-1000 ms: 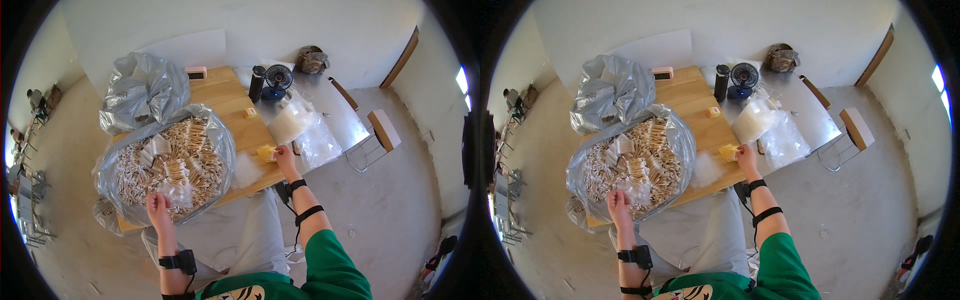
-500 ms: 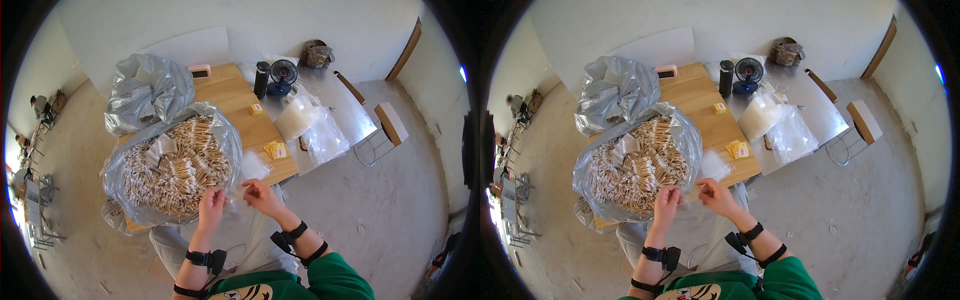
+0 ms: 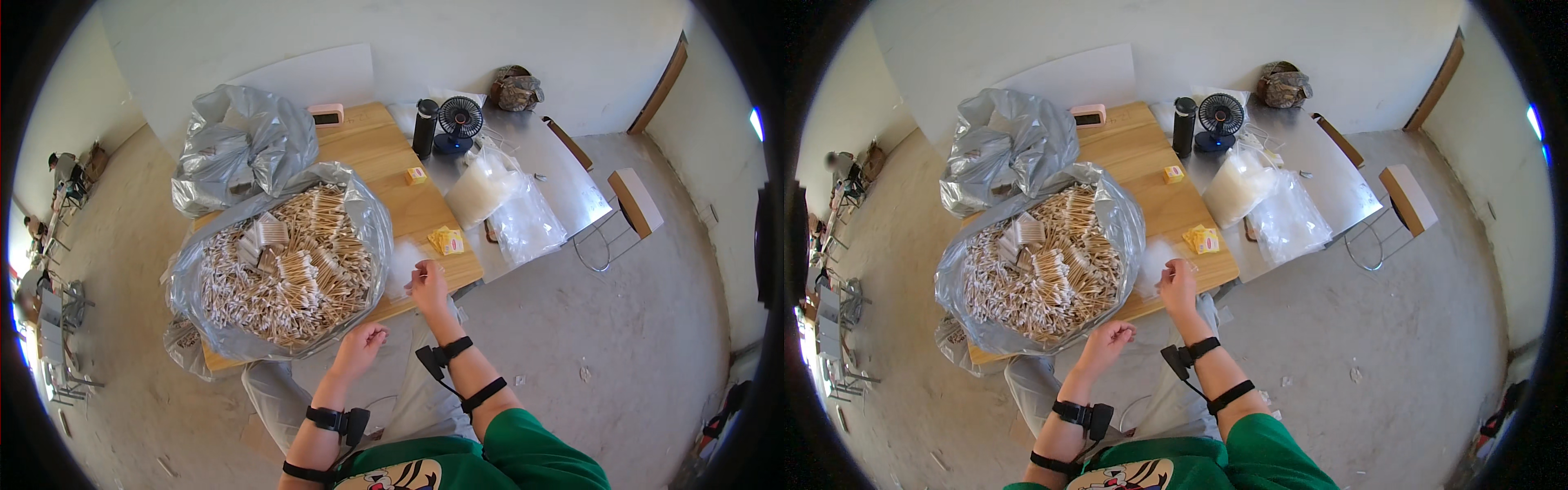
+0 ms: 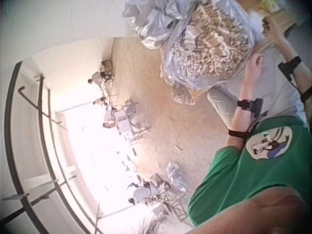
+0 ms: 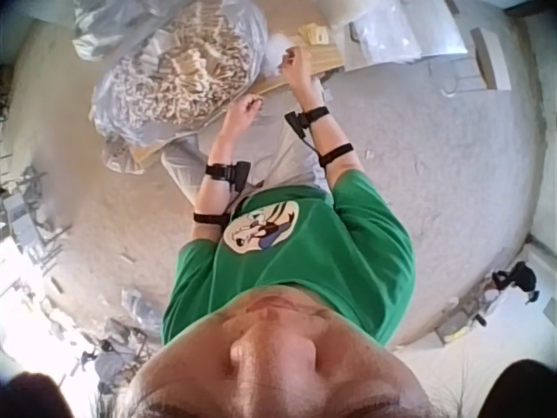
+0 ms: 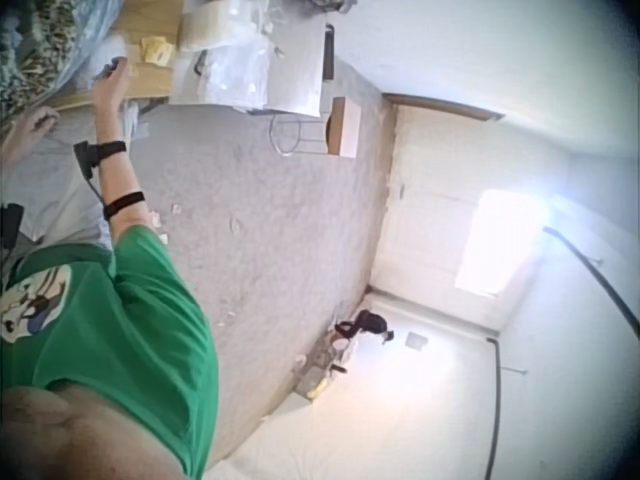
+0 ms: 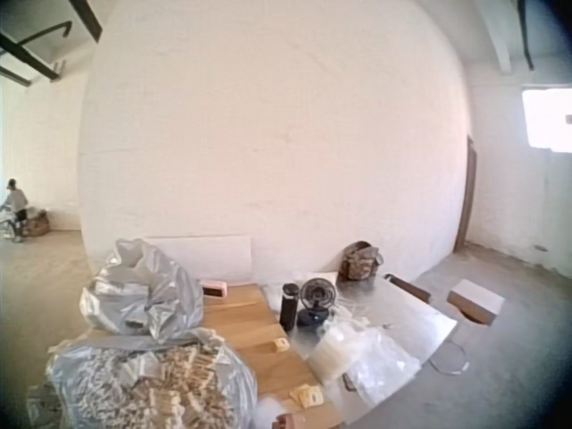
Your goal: Packaging small wooden sticks into individual clear plastic packets.
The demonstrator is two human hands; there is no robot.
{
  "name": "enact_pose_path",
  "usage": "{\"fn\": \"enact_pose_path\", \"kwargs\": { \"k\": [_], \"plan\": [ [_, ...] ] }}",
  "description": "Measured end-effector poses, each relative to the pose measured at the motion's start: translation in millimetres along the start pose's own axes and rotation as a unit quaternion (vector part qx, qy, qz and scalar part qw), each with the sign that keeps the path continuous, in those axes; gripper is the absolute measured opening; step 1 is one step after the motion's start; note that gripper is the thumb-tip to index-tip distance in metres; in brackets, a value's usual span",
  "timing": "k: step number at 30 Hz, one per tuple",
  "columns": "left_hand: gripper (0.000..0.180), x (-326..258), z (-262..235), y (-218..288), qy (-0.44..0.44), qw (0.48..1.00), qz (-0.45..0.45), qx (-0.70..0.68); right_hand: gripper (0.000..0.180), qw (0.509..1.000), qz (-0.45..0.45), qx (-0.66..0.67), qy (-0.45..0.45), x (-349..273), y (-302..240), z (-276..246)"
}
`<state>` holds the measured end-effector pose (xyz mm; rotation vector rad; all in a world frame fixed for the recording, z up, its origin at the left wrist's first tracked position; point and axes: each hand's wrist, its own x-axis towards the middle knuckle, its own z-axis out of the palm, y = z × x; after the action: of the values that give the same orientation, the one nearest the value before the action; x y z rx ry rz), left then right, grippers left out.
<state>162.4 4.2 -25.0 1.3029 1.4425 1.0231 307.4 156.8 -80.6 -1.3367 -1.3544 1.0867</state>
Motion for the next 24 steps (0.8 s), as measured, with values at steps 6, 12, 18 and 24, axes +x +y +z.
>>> {"fn": "enact_pose_path", "kwargs": {
  "k": [6, 12, 18, 24],
  "plan": [
    [0.015, -4.9, -9.9, 5.8, 0.002, 0.998, -0.062, -0.010, 0.018, 0.977, -0.106, -0.186, 0.004, -2.3, -8.0, 13.4],
    [0.014, -7.8, -10.6, -3.5, 0.003, 0.998, -0.055, -0.026, 0.019, 0.977, -0.059, -0.199, -0.038, 3.7, -18.2, 20.5],
    [0.014, -12.7, -11.4, -10.7, 0.029, 0.999, -0.037, -0.015, 0.030, 0.943, -0.061, -0.321, -0.057, 40.7, -37.7, -1.6],
    [0.032, 16.0, 10.7, -7.4, -0.040, 0.987, 0.002, 0.156, 0.045, 0.907, -0.125, -0.382, -0.126, 77.8, -27.2, -19.7]
  ]
}}
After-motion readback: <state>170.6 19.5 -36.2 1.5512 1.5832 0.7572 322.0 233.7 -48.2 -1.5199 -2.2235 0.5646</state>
